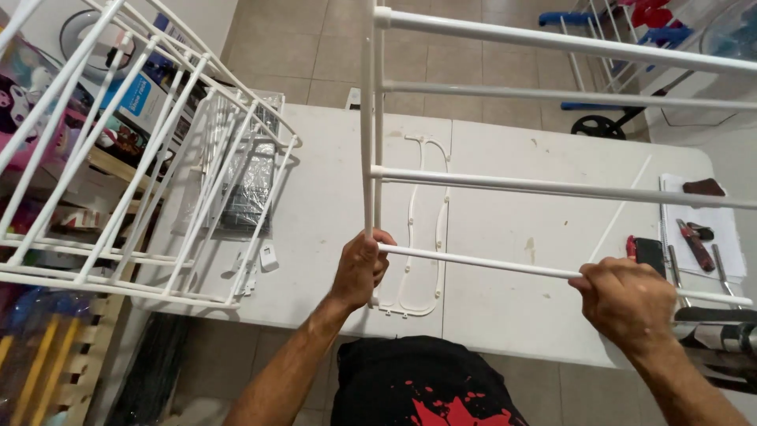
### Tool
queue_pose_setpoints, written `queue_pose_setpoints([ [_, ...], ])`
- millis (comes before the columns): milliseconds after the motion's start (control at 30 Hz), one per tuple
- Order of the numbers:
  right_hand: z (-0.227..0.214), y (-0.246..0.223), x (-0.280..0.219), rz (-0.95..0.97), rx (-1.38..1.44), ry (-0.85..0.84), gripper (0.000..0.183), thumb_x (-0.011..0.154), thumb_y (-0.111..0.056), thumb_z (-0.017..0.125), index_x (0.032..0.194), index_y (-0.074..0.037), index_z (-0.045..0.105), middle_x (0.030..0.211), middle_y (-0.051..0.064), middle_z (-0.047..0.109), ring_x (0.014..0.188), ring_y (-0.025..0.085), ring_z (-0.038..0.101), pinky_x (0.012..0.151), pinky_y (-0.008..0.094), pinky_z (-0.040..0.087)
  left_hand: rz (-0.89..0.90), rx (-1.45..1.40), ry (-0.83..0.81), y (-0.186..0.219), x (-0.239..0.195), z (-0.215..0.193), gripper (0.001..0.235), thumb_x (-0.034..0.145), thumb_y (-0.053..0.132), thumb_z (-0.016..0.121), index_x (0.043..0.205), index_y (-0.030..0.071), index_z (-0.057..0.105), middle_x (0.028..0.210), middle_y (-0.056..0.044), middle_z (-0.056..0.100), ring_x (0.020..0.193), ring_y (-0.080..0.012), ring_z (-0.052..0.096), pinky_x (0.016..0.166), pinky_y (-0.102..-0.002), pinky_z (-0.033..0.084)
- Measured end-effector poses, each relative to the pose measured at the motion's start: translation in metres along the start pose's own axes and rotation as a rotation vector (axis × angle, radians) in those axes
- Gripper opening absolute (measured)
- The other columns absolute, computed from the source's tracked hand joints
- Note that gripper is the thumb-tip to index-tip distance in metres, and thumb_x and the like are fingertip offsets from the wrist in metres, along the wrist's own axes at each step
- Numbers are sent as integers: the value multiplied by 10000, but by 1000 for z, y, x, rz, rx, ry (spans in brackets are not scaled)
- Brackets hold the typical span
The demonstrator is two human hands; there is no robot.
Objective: Assembling a white shoe rack by inserting horizontal rods into the side frames.
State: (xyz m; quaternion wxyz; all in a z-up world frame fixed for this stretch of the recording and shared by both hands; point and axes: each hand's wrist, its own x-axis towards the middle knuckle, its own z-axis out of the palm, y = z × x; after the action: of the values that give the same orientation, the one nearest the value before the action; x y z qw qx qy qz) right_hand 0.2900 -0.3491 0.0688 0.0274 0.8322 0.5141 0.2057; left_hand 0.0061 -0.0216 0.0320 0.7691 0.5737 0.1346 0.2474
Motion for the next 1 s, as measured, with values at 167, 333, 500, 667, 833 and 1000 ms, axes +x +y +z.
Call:
queue_pose_setpoints([
  [167,-26,-15,18,167,121,-650,456,1002,-583,353,898,-320,710,762,-139,758,543,99,667,493,292,558,-91,120,40,-7,0,-2,624,969,667,418,961,72,608,527,81,277,421,-53,238,372,-241,210],
  [333,-44,-16,32,-399,58,473,301,1020,-388,629,929,-119,728,731,32,688,560,193,558,522,334,370,-12,-91,42,-32,0,3,490,1078,481,398,1024,64,648,533,72,220,418,-55,164,337,-238,157],
  [500,-29,-22,35,-308,-21,530,425,1082,-400,459,785,-155,638,602,-2,569,513,157,427,634,334,310,-84,-52,76,-21,-6,14,500,1059,526,378,1010,86,611,552,76,245,422,-55,204,345,-245,169],
  [667,-22,-32,31,-222,134,327,377,1035,-325,595,683,-199,638,507,-49,543,406,134,459,438,294,288,-154,-34,91,-33,-8,5,497,1051,536,375,956,80,549,560,70,262,414,-52,224,339,-238,182],
  [833,-8,-29,33,223,423,-630,446,949,-605,446,774,-263,674,727,37,751,852,317,752,799,447,598,-113,87,63,-40,0,-7,510,1086,516,354,1011,79,606,514,53,303,351,-69,374,325,-197,307],
  [1000,13,-28,51,66,337,-244,345,932,-525,607,799,-217,686,660,29,685,736,262,730,731,372,559,-256,-129,104,-76,8,-2,502,1105,512,332,1065,66,559,548,79,219,352,-50,266,296,-194,234],
])
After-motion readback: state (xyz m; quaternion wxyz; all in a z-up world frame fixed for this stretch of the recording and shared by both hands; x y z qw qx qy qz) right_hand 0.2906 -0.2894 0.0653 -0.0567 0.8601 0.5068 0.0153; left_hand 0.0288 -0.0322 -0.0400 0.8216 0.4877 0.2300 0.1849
